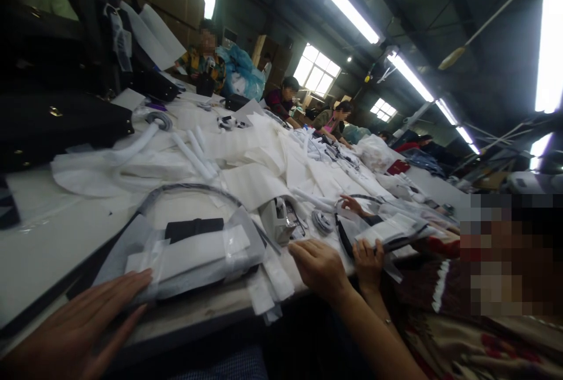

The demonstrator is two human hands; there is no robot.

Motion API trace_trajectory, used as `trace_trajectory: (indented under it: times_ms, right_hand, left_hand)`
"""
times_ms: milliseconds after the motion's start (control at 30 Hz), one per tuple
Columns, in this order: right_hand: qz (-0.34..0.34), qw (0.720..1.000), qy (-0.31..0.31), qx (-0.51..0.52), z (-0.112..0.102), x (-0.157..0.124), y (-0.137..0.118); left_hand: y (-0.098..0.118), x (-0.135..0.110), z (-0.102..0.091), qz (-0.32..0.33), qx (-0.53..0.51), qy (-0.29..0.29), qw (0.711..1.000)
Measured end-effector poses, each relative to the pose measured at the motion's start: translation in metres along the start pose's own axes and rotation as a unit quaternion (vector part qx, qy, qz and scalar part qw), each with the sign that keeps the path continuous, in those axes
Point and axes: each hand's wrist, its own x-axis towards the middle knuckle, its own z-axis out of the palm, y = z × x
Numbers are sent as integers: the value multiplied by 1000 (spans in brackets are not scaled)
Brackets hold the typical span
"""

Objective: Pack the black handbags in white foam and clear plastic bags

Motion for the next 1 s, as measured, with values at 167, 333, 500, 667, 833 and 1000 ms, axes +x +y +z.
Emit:
trace_trajectory:
  times_ms: [167,333,500,667,833,1000]
  right_hand:
    - [-154,982,-93,55,0,59,-70]
    - [-268,941,-170,116,38,135,-136]
    - [-345,902,-253,61,77,198,-173]
    - [-388,865,-317,-26,95,228,-189]
    - [-422,838,-338,-73,106,245,-204]
    - [-411,832,-365,-68,115,262,-208]
  left_hand:
    - [14,12,-13,22,70,-30,997]
    - [24,20,-20,-5,58,-44,997]
    - [23,14,-18,-15,58,-50,997]
    - [23,14,-16,-22,53,1,998]
    - [22,25,-18,18,32,31,999]
    - [18,23,-17,31,28,28,999]
